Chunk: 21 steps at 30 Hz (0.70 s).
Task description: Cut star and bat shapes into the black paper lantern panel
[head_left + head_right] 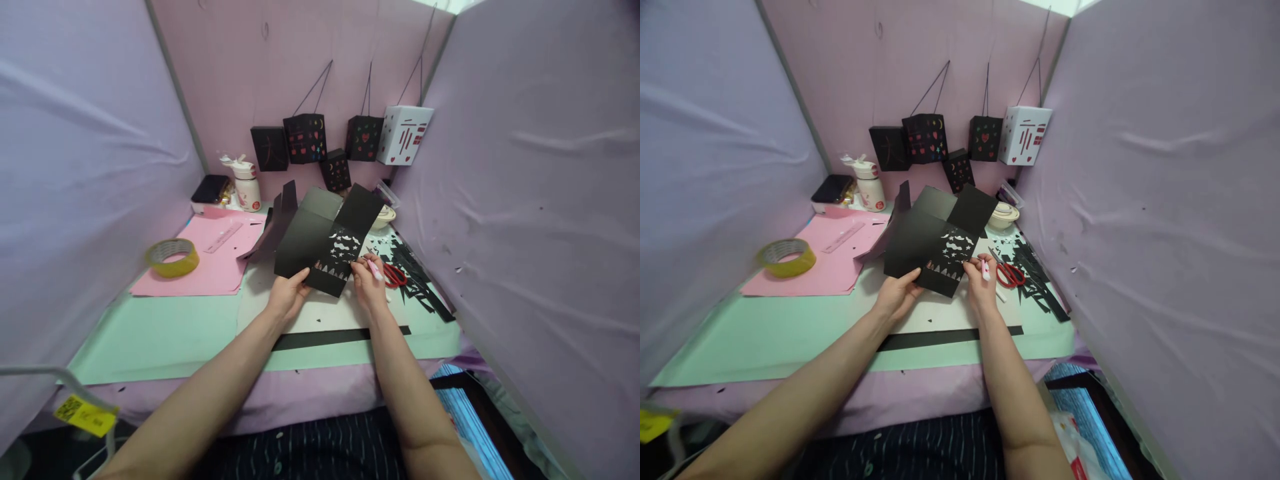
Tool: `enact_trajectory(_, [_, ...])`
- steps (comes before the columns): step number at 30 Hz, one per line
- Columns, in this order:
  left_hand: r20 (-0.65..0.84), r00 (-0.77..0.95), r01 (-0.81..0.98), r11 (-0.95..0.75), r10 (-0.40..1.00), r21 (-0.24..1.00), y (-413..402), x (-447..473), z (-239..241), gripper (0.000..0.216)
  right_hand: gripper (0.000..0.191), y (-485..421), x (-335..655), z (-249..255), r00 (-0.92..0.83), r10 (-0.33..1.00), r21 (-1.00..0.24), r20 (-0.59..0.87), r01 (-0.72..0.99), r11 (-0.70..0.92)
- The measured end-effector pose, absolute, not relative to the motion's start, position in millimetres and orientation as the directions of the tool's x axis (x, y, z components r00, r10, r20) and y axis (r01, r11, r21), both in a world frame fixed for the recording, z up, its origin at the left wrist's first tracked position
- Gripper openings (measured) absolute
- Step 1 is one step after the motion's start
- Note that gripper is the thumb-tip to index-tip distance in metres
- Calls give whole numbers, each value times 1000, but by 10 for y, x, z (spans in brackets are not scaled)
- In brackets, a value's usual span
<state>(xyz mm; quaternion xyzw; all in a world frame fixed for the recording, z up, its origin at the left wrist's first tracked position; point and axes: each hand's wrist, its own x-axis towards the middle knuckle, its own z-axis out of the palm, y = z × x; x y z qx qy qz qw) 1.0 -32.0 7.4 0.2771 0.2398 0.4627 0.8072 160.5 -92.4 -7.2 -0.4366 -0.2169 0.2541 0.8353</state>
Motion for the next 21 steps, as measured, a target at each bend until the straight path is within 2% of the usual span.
enact_trajectory(5, [-114, 387, -634, 354, 915, 688, -466, -147, 139, 57, 40, -968, 1570, -39, 720, 680, -862, 140, -249, 441])
enact_trajectory(13, [-148, 372, -632, 367, 916, 682, -791, -387, 252, 52, 33, -1124, 1533, 65, 396, 912, -832, 103, -469, 298])
enact_trajectory(17, [-183, 398, -621, 411, 899, 667, -835, -416, 259, 54, 34, -1167, 1504, 101, 343, 936, -856, 76, -459, 238])
enact_trajectory(21, [-217, 406, -628, 443, 888, 640, -819, -397, 235, 46, 36, -1169, 1501, 121, 353, 930, -841, 104, -468, 272])
